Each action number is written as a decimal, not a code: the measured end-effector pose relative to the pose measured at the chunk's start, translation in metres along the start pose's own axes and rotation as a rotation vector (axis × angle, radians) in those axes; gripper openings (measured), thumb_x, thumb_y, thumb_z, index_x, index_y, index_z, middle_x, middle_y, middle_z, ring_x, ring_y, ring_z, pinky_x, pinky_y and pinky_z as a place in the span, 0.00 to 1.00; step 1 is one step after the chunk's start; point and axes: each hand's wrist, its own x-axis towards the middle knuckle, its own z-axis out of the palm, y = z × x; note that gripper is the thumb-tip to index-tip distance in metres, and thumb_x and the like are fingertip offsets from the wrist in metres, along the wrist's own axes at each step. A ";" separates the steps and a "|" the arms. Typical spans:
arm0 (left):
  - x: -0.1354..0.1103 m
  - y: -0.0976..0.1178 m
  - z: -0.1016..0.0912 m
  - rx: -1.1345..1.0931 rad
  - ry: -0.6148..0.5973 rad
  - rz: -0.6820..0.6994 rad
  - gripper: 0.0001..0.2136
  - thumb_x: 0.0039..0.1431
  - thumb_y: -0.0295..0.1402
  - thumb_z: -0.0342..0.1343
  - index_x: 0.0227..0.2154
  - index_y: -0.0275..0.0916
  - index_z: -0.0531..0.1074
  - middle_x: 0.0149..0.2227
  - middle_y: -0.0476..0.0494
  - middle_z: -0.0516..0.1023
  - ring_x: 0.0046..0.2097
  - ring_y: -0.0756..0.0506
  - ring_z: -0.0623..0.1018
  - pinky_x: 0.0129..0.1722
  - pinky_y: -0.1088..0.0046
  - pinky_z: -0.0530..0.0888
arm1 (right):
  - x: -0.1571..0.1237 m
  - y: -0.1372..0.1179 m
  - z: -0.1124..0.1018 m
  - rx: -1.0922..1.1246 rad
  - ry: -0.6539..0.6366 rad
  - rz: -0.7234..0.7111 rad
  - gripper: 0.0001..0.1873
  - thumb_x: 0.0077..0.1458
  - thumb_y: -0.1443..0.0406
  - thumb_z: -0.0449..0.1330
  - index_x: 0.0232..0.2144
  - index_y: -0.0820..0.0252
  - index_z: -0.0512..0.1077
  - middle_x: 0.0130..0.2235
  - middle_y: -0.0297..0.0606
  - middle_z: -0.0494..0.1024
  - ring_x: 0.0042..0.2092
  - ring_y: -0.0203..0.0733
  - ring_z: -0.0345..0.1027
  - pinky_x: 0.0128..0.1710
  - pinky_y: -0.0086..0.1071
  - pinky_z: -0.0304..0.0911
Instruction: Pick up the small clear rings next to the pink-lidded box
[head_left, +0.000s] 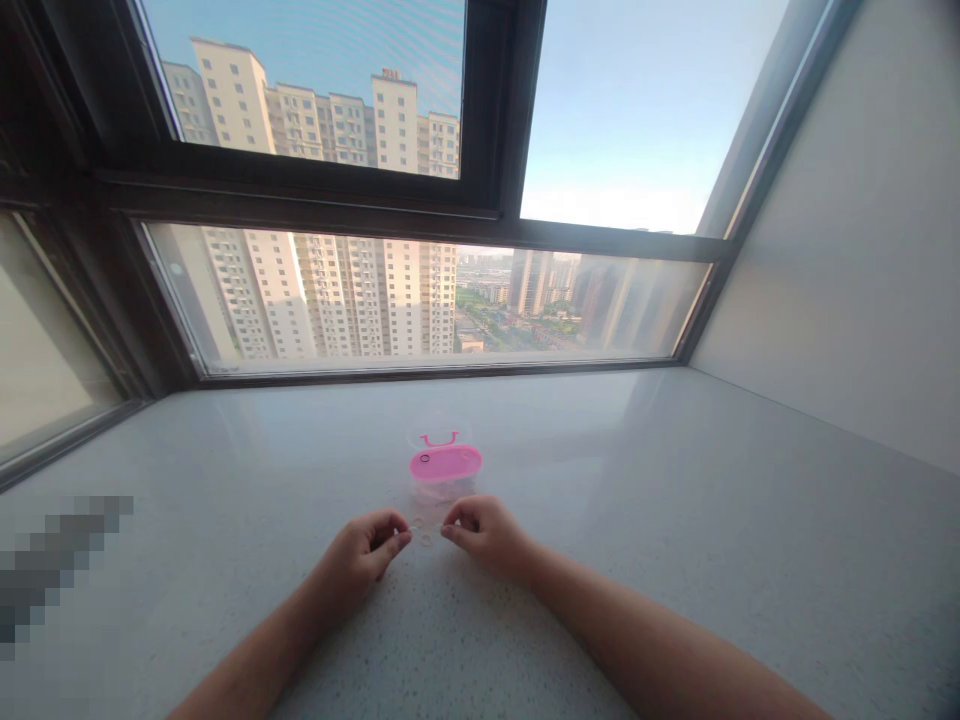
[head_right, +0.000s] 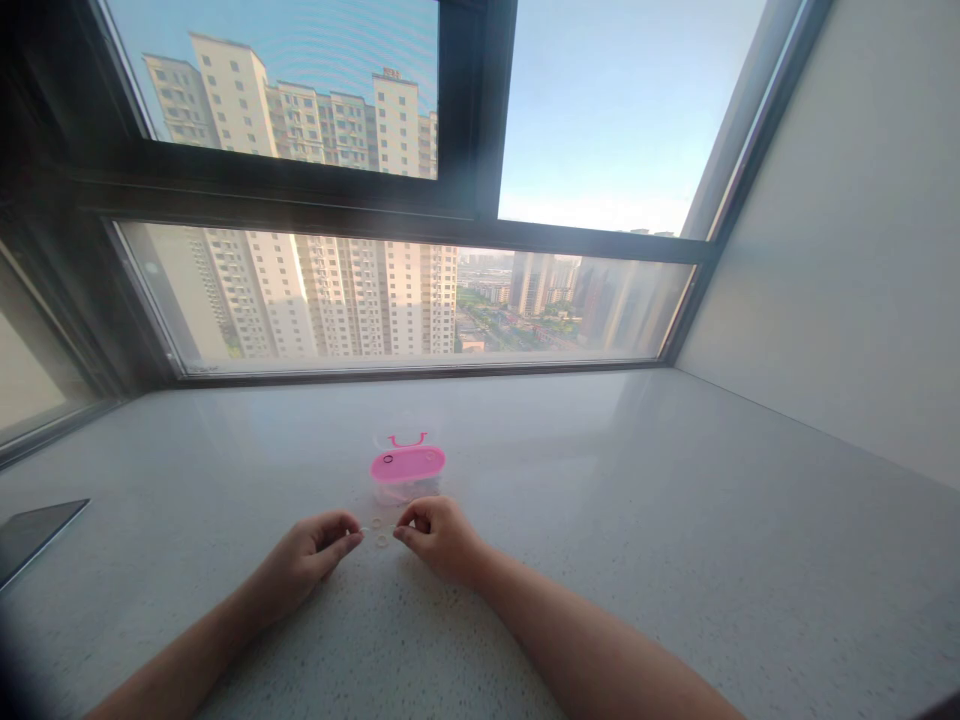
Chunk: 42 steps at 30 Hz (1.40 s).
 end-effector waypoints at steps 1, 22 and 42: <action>0.000 -0.001 0.000 0.000 -0.001 0.000 0.13 0.55 0.41 0.48 0.28 0.35 0.66 0.18 0.57 0.55 0.20 0.53 0.57 0.20 0.79 0.56 | 0.000 0.000 0.000 -0.002 -0.001 -0.001 0.08 0.47 0.64 0.58 0.25 0.66 0.72 0.17 0.25 0.53 0.20 0.27 0.44 0.18 0.24 0.39; 0.002 -0.004 0.000 0.016 -0.003 0.005 0.12 0.55 0.40 0.48 0.28 0.35 0.67 0.18 0.56 0.55 0.21 0.53 0.58 0.20 0.80 0.56 | 0.000 0.001 0.000 -0.053 0.004 0.000 0.08 0.46 0.64 0.59 0.25 0.66 0.72 0.16 0.25 0.54 0.20 0.27 0.44 0.18 0.23 0.40; 0.001 0.001 -0.001 0.041 0.007 0.008 0.13 0.54 0.41 0.48 0.27 0.35 0.68 0.18 0.57 0.56 0.21 0.52 0.59 0.21 0.79 0.56 | -0.001 -0.002 -0.001 -0.094 -0.017 -0.008 0.06 0.45 0.65 0.59 0.25 0.65 0.73 0.16 0.25 0.54 0.20 0.28 0.44 0.19 0.24 0.41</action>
